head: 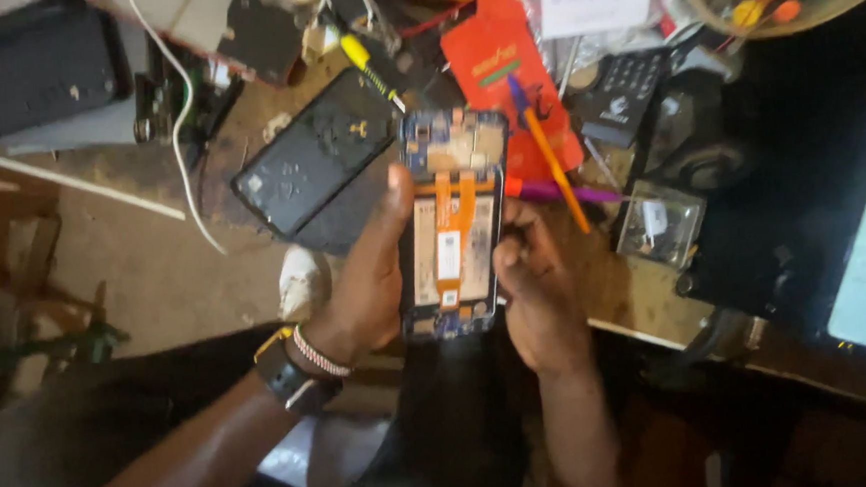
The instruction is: Disassembling and inspecting internal components of a mobile phone at a repair bench.
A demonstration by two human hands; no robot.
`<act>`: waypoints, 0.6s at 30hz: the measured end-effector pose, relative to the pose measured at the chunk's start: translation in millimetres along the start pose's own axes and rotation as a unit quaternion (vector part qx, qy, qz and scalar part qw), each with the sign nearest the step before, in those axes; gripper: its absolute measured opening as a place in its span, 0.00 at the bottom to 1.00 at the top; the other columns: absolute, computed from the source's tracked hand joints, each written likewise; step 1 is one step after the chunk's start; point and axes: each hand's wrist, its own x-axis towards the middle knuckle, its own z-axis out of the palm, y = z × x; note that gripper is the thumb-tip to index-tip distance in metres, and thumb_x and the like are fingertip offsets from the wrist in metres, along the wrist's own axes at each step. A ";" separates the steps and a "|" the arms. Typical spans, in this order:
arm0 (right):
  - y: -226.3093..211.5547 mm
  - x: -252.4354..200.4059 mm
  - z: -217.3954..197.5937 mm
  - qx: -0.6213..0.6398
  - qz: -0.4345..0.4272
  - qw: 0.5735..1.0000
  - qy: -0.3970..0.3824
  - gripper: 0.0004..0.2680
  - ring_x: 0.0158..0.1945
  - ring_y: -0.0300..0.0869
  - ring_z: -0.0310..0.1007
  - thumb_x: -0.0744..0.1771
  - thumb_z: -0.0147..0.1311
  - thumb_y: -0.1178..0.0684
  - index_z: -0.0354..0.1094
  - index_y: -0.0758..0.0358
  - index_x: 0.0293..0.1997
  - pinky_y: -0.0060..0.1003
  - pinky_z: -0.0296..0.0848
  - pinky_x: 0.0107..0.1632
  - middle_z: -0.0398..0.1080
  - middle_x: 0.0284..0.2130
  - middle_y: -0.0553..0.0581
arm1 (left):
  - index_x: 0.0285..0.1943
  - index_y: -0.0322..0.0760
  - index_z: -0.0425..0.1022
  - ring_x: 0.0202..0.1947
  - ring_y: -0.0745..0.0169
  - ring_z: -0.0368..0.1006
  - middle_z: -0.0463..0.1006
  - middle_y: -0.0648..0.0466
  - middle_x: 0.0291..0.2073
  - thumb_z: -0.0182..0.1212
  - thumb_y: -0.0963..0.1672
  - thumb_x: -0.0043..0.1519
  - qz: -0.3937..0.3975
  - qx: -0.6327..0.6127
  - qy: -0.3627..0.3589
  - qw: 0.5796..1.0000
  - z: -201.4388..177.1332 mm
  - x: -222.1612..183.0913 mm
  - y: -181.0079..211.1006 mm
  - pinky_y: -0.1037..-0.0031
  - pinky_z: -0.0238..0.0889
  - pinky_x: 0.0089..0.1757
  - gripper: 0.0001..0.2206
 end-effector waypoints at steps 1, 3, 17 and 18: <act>-3.9 -0.9 0.8 0.000 0.007 1.000 0.001 0.17 0.39 0.32 0.61 0.59 0.56 0.45 0.56 0.63 0.44 0.25 0.65 0.38 0.59 0.34 0.48 | 0.46 0.25 0.69 0.42 0.57 0.70 0.72 0.41 0.42 0.45 0.52 0.57 -0.003 -0.002 0.006 1.000 0.8 -1.7 3.3 0.62 0.66 0.42 0.24; -12.5 1.5 2.5 0.020 0.033 0.998 -0.041 0.21 0.36 0.31 0.61 0.59 0.53 0.44 0.52 0.66 0.50 0.25 0.64 0.38 0.59 0.33 0.51 | 0.39 0.29 0.72 0.29 0.64 0.72 0.75 0.47 0.30 0.50 0.53 0.56 -0.013 -0.044 -0.055 0.997 3.2 -2.5 11.0 0.70 0.69 0.37 0.21; -22.8 -1.8 13.4 -0.052 -0.006 0.996 -0.073 0.28 0.41 0.39 0.55 0.58 0.52 0.51 0.42 0.65 0.61 0.34 0.59 0.46 0.55 0.38 0.57 | 0.41 0.27 0.68 0.29 0.55 0.71 0.71 0.48 0.25 0.60 0.45 0.48 0.004 0.078 -0.032 0.996 -11.0 1.3 1.2 0.65 0.66 0.35 0.17; -21.2 -1.9 11.9 -0.055 -0.012 0.996 -0.071 0.28 0.41 0.39 0.55 0.58 0.53 0.51 0.42 0.66 0.61 0.33 0.59 0.45 0.55 0.38 0.57 | 0.41 0.26 0.68 0.28 0.54 0.71 0.71 0.48 0.24 0.61 0.44 0.47 0.008 0.094 -0.031 0.995 -10.9 1.2 2.0 0.65 0.66 0.35 0.17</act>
